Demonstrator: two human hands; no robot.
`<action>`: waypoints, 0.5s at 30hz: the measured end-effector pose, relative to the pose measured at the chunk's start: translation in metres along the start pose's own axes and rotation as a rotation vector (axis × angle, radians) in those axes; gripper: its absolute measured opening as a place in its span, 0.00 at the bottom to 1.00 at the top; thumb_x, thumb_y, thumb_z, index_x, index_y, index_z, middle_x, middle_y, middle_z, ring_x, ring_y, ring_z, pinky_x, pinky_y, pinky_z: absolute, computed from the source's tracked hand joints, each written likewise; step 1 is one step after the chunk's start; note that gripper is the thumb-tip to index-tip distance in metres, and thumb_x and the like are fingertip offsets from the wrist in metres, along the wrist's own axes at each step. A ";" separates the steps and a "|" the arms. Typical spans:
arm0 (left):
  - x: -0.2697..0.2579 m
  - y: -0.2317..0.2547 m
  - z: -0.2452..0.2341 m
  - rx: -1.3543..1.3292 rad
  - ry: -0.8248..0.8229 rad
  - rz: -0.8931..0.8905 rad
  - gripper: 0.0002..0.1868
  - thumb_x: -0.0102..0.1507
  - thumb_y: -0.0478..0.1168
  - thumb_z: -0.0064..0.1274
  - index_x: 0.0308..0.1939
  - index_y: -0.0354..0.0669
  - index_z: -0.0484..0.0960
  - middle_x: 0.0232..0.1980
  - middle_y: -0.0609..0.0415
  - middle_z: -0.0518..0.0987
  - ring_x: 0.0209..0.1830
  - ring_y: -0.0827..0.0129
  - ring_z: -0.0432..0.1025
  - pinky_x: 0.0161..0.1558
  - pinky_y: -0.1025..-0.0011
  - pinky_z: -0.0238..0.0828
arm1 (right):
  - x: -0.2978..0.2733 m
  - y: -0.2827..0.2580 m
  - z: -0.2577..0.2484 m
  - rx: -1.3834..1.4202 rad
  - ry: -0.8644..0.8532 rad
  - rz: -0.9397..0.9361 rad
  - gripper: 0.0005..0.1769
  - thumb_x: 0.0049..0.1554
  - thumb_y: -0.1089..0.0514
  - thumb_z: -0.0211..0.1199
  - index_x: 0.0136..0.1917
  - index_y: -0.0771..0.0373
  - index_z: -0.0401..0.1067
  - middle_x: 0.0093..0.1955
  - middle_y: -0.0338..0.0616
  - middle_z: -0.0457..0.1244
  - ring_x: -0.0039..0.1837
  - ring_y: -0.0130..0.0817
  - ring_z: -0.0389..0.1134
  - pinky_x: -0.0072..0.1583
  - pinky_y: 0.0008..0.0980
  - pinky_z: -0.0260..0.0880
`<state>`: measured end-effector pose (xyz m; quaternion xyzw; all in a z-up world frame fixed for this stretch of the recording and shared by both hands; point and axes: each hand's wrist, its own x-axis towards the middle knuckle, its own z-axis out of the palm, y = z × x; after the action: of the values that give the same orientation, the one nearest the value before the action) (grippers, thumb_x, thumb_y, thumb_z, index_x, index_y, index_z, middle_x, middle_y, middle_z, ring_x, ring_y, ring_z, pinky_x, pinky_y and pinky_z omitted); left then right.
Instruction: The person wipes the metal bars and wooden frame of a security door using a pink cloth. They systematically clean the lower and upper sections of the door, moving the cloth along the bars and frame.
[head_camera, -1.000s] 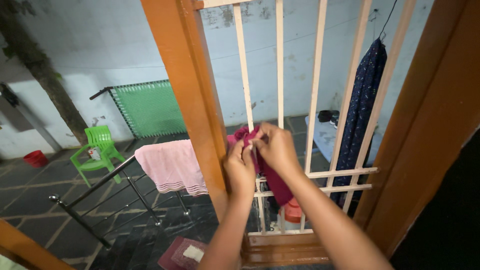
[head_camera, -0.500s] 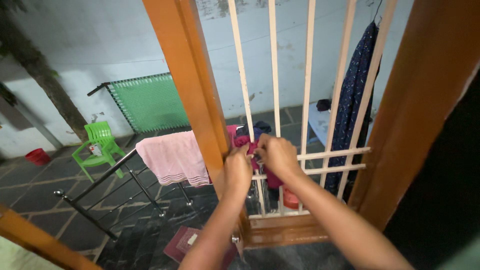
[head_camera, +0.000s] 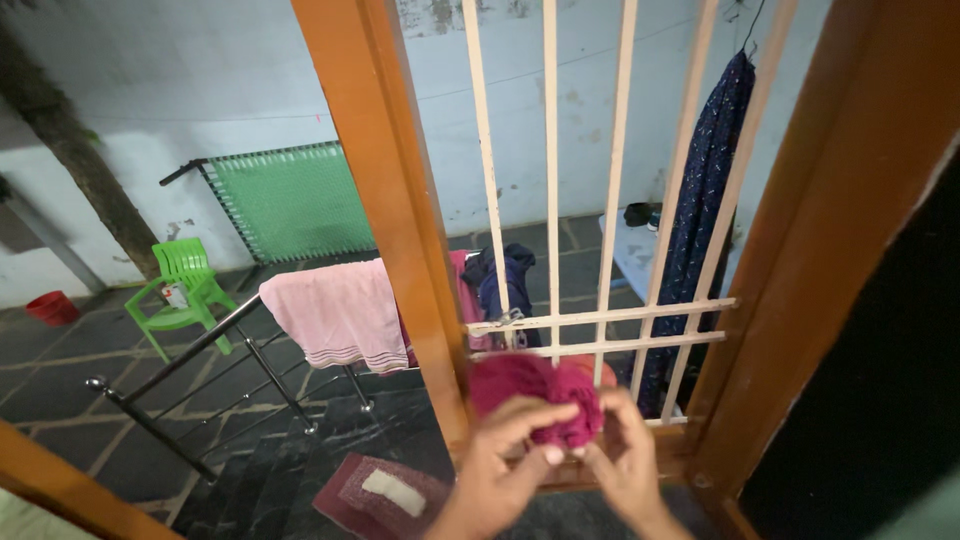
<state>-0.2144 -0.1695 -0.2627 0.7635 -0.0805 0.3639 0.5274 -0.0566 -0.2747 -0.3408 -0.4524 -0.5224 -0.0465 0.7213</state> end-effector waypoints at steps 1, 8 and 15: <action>-0.008 -0.007 0.006 -0.089 -0.036 -0.064 0.18 0.65 0.29 0.53 0.59 0.36 0.81 0.54 0.51 0.80 0.52 0.69 0.78 0.57 0.74 0.75 | -0.016 0.006 -0.002 -0.005 0.034 0.011 0.20 0.50 0.70 0.64 0.56 0.62 0.67 0.52 0.43 0.65 0.57 0.28 0.66 0.60 0.29 0.66; -0.009 -0.046 0.027 0.332 0.130 -0.393 0.20 0.66 0.38 0.53 0.62 0.47 0.83 0.46 0.46 0.85 0.39 0.66 0.78 0.42 0.68 0.74 | -0.072 0.055 -0.032 0.218 0.261 0.426 0.18 0.53 0.76 0.57 0.54 0.64 0.62 0.45 0.44 0.66 0.45 0.27 0.68 0.48 0.27 0.68; 0.077 -0.072 -0.023 0.953 0.350 0.085 0.34 0.61 0.40 0.55 0.71 0.39 0.65 0.63 0.34 0.76 0.54 0.40 0.74 0.50 0.53 0.74 | -0.094 0.037 -0.075 0.106 0.382 0.404 0.13 0.54 0.74 0.56 0.51 0.63 0.63 0.50 0.43 0.65 0.50 0.30 0.69 0.54 0.30 0.72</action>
<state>-0.1336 -0.0981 -0.2633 0.8429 0.1529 0.5039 0.1109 -0.0259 -0.3437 -0.4410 -0.4921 -0.2777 0.0413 0.8240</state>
